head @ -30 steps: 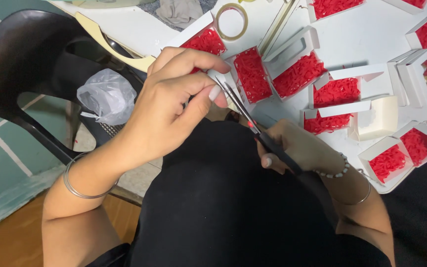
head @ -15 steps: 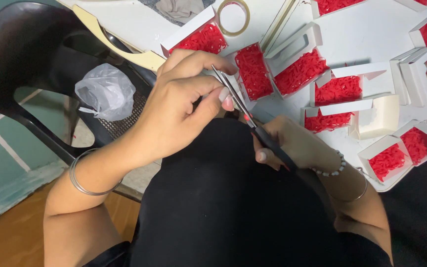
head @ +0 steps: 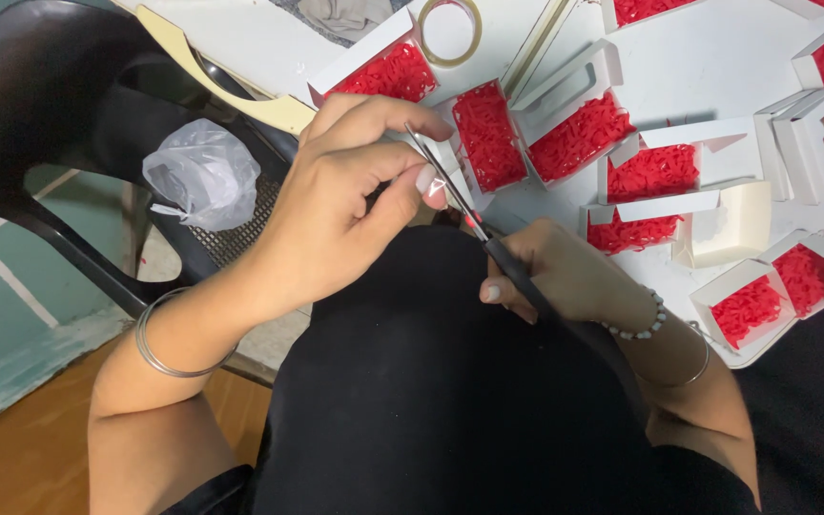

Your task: Assembling small gift boxes by taping them, adding red filler, and packing chocolates.

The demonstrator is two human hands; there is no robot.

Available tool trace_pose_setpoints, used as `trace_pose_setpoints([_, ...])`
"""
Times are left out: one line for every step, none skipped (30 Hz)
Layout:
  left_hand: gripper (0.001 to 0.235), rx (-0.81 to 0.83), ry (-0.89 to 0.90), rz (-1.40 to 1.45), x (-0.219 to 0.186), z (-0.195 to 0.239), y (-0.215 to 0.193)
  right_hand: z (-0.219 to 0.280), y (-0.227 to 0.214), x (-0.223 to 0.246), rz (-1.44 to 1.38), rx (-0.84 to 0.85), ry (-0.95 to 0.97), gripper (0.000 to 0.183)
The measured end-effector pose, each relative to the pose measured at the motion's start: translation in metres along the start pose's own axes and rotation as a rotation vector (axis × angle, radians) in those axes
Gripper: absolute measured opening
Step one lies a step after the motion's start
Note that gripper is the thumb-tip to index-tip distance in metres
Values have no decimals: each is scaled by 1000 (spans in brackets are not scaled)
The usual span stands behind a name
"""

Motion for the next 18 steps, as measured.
trace_pose_setpoints([24,1,-7,1,0,0,0,0,0,1,31,-8,54,44])
trace_pose_setpoints([24,3,-7,2,0,0,0,0,0,2,29,-9,55,44])
trace_pose_setpoints([25,4,-9,8,-1,0,0,0,0,3,63,-28,61,45])
trace_pose_setpoints([26,5,-11,13,-1,0,-1,0,-1,3,97,-46,67,46])
trace_pose_setpoints([26,5,-12,13,0,0,-1,-1,-1,4,97,-45,67,46])
trace_pose_setpoints([26,5,-11,12,0,0,-1,-2,-1,5,103,-49,65,45])
trace_pose_setpoints([25,5,-10,11,0,0,-1,-2,-1,5,107,-52,64,44])
trace_pose_setpoints([25,4,-11,10,0,1,-1,-3,0,7,107,-51,64,44])
trace_pose_setpoints([25,3,-9,14,0,1,-1,-3,0,8,116,-59,70,43])
trace_pose_setpoints([25,2,-6,17,0,0,-1,-4,0,10,125,-67,76,42])
trace_pose_setpoints([25,3,-6,16,0,1,-2,-5,0,8,124,-67,75,42])
trace_pose_setpoints([25,4,-10,17,0,1,-3,-5,-1,6,120,-76,88,40])
trace_pose_setpoints([26,6,-15,19,0,1,-3,-6,-2,3,115,-86,102,39])
trace_pose_setpoints([26,9,-15,20,1,2,-5,-6,-2,-7,113,-87,102,39])
trace_pose_setpoints([26,7,-38,29,2,2,-7,-6,-5,-15,301,-209,2,46])
trace_pose_setpoints([27,5,-61,37,3,3,-8,-5,-7,-23,489,-331,-100,58])
trace_pose_setpoints([27,7,-60,38,3,4,-10,-5,-9,-29,488,-332,-100,58])
trace_pose_setpoints([27,-1,-85,37,4,5,-13,-5,-12,-36,566,-391,-57,58])
Point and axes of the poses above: each hand's wrist, its own z-axis away from the middle knuckle, its own y-axis out of the palm, x = y × z, the point moved 2 cm from there along -z, towards the middle knuckle, and after that the axes turned 7 degrees about -z, right-handed, at the moved point
